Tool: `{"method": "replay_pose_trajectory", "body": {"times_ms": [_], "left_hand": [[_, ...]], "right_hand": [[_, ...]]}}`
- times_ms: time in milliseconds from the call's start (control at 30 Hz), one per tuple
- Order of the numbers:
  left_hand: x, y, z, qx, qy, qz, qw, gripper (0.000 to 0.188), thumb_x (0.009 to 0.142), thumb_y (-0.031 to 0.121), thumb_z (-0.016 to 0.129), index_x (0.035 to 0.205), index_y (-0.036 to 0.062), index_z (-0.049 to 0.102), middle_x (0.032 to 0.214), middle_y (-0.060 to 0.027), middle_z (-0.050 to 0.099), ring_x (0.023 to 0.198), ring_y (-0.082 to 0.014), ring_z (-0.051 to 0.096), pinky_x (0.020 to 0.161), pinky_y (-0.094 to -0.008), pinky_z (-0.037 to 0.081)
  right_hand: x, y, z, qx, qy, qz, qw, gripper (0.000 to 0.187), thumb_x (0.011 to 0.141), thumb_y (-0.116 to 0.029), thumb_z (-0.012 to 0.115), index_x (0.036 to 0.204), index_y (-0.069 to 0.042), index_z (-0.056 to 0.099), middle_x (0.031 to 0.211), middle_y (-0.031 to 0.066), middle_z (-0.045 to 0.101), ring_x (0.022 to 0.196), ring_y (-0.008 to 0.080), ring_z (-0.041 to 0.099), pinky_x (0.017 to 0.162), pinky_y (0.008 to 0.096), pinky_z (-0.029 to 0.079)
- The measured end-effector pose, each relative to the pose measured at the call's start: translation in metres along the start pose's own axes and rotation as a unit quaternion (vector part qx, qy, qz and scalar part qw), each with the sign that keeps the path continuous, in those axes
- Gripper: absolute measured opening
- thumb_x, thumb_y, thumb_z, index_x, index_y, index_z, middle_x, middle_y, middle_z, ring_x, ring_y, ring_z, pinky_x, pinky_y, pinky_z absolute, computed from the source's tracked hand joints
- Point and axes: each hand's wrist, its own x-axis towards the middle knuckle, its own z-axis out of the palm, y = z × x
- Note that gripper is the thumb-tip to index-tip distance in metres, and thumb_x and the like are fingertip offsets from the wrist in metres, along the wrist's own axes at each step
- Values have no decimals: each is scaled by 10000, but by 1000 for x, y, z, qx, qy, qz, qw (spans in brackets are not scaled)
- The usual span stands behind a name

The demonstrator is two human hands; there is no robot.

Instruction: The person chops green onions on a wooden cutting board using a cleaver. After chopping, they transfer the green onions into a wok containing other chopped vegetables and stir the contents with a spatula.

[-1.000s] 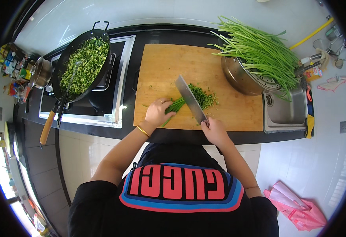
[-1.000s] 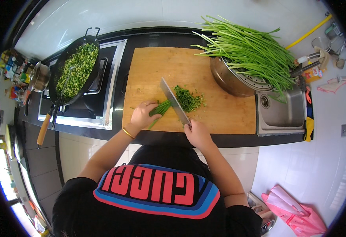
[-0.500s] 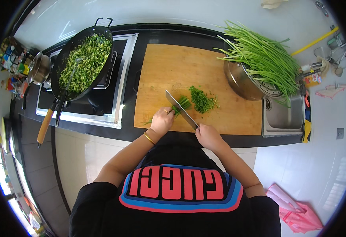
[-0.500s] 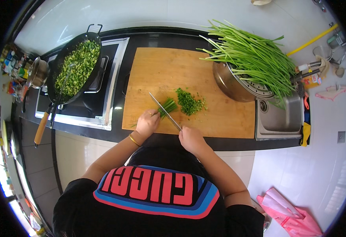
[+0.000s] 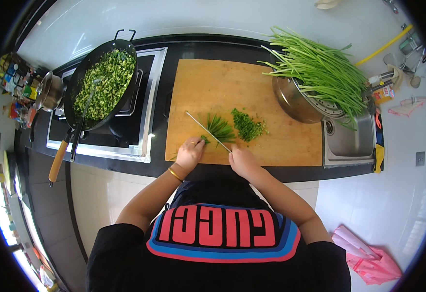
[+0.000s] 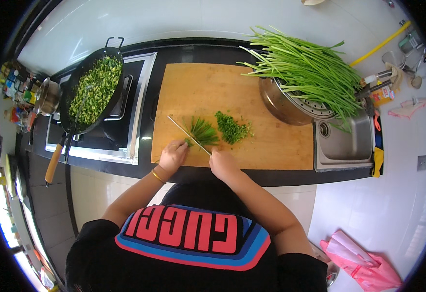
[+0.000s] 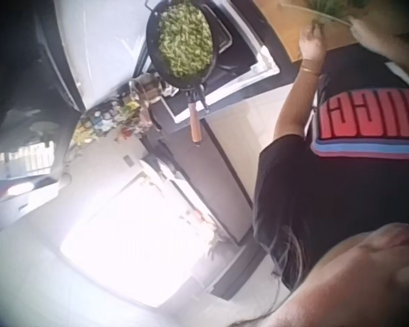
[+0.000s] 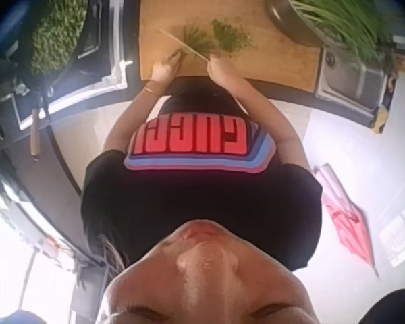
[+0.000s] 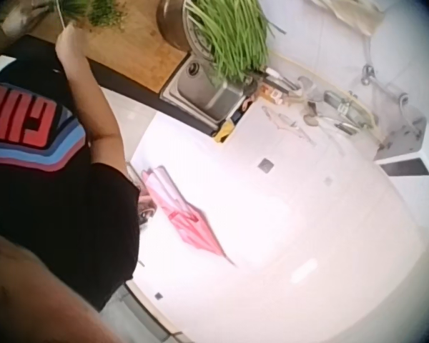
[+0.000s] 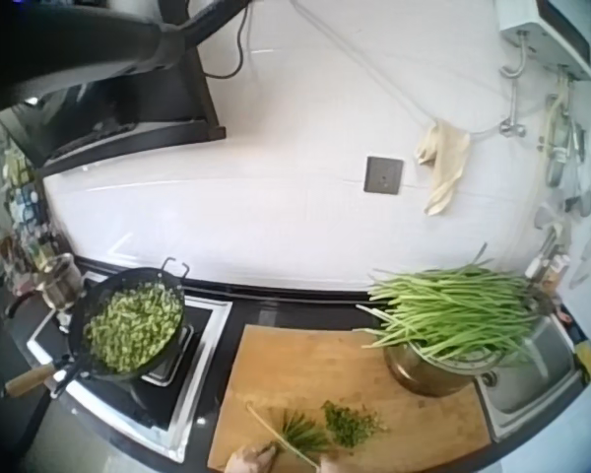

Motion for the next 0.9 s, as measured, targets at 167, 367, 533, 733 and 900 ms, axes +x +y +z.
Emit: {"method": "replay_pose_trajectory", "body": {"times_ms": [167,367,533,733,900], "left_hand": [[12,-23,3,3,10,-104,994,119,737,59,630,850,24,643,837,-112,616,741,-298,595,657,-360,494],[62,-38,33,-31,63,-142,987,78,725,65,632,796,40,654,839,-99,635,736,-293,597,657,-369,490],[73,-19,50,-93,31,-142,985,89,714,44,620,787,38,672,863,-83,633,776,-286,593,697,-363,493],[70,-4,46,-129,-13,-60,990,158,713,46,626,860,9,669,935,-136,618,862,-304,585,735,-366,485],[61,27,24,-59,-56,13,997,306,721,145,659,975,-22,625,1031,-136,568,995,-314,517,846,-392,431]], "right_hand": [[-15,5,-22,108,40,0,993,202,834,-191,509,838,10,525,649,204,575,613,376,571,555,460,429],[-32,20,-44,216,137,52,965,212,841,-193,533,820,18,531,619,175,551,566,320,551,531,391,417],[-43,31,-55,253,123,115,953,211,842,-178,535,897,26,550,644,162,555,572,272,544,558,356,425],[-50,41,-51,254,128,118,951,223,841,-178,537,915,32,551,728,183,605,659,288,600,624,350,460],[-48,43,-48,238,125,122,956,221,832,-180,542,879,37,548,719,198,604,660,315,604,612,366,460]]}}
